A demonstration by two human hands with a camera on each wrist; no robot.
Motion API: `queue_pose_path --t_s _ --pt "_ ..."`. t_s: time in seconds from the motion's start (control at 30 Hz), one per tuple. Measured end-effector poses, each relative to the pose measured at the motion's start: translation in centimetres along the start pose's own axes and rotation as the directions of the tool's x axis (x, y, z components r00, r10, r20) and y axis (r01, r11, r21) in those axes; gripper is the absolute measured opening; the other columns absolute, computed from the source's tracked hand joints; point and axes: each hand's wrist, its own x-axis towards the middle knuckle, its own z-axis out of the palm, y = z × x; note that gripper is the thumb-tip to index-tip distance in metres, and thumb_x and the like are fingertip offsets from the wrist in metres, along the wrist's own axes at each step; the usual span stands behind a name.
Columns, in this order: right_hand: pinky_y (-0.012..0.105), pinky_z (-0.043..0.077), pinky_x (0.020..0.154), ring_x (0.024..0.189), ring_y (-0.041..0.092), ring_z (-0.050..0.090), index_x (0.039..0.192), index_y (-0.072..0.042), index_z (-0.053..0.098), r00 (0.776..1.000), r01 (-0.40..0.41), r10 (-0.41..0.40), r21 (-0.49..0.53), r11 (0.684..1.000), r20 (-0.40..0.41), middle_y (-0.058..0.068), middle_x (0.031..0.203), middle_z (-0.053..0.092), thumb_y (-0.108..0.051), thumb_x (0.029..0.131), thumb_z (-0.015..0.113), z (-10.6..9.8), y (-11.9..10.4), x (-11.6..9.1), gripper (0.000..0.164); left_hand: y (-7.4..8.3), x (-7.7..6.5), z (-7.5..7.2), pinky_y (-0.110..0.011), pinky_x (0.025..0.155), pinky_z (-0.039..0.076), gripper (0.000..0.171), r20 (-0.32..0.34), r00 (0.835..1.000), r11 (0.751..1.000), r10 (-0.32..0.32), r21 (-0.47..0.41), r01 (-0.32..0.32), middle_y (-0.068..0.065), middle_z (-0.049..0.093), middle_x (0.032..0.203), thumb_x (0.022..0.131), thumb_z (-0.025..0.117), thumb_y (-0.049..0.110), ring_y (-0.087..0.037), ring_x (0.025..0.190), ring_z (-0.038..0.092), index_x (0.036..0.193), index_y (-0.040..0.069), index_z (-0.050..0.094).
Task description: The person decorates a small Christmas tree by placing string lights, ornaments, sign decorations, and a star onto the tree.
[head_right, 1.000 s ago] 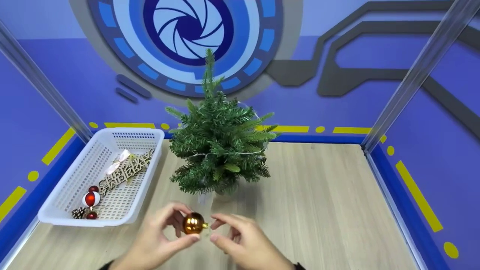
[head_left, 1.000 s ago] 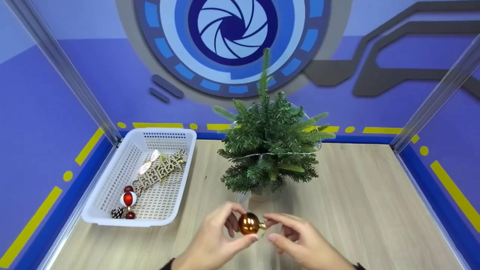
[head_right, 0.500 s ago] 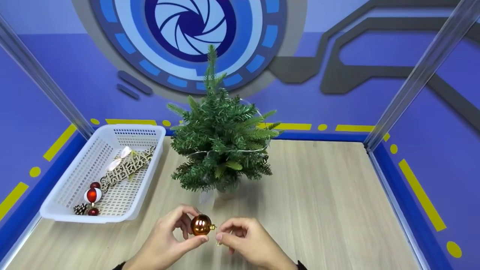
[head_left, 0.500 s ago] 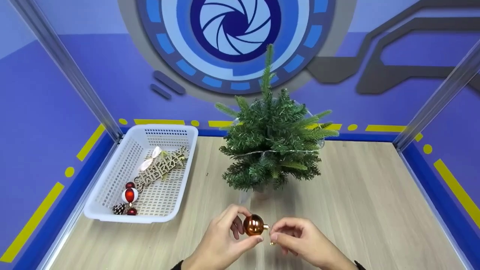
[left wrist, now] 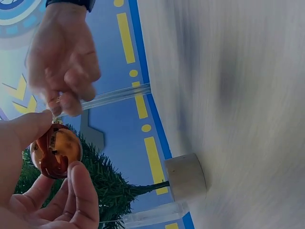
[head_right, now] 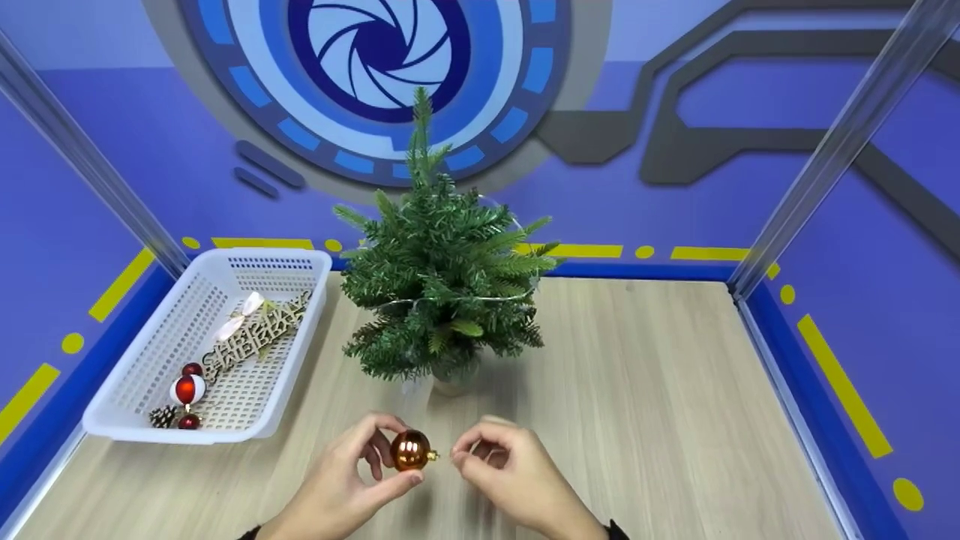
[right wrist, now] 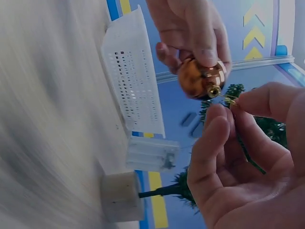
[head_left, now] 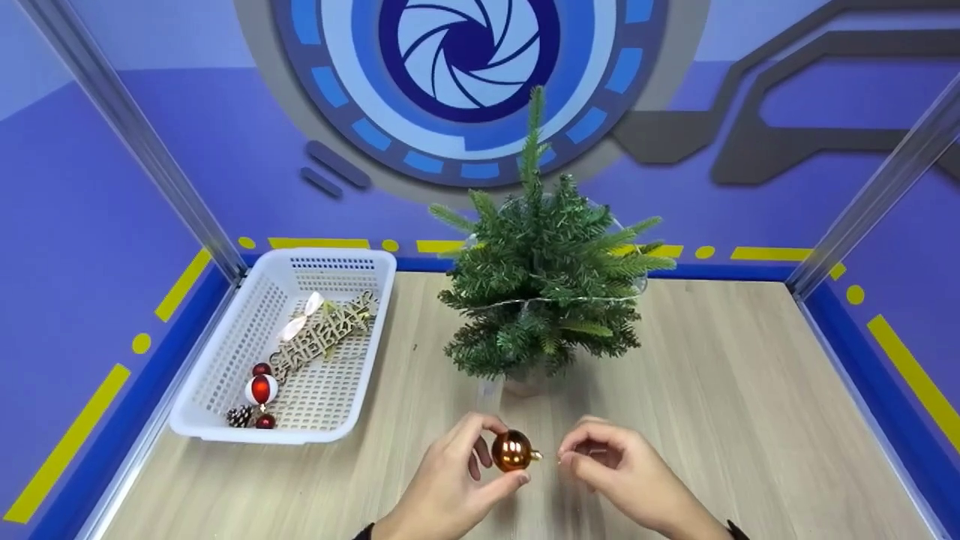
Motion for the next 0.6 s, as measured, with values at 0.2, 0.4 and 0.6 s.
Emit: queue_pose_path --t_s 0.2,0.4,0.6 --pt "0.028 0.056 0.060 0.072 0.008 0.060 0.099 -0.012 0.068 0.998 0.059 -0.059 -0.044 0.997 0.003 0.007 0.095 0.064 -0.016 0.096 0.065 -0.2 -1.2 0.3 0.006 0.5 0.3 0.8 -0.020 0.079 0.054 0.046 0.075 0.997 0.992 0.032 0.121 -0.041 0.016 0.060 0.119 0.091 0.068 0.046 0.001 0.096 0.056 0.130 0.031 0.050" --pt "0.027 0.055 0.058 0.068 0.007 0.060 0.095 -0.015 0.069 0.999 0.039 -0.042 -0.089 0.995 -0.027 0.003 0.088 0.065 -0.013 0.093 0.067 -0.3 -1.9 0.5 0.004 1.2 0.8 1.5 -0.030 0.093 0.053 0.047 0.106 0.990 0.964 0.090 0.240 -0.113 0.018 0.059 0.129 0.093 0.063 0.050 -0.005 0.114 0.055 0.135 0.033 0.050" --pt "0.025 0.054 0.057 0.067 0.008 0.061 0.091 -0.021 0.072 0.988 0.131 -0.146 -0.218 0.967 -0.053 -0.006 0.085 0.068 -0.011 0.089 0.072 -0.2 -2.0 0.5 0.010 2.5 1.6 2.1 -0.019 0.084 0.051 0.030 0.051 0.984 0.973 0.170 0.151 -0.176 0.016 0.065 0.120 0.098 0.061 0.037 -0.004 0.102 0.060 0.126 0.028 0.060"
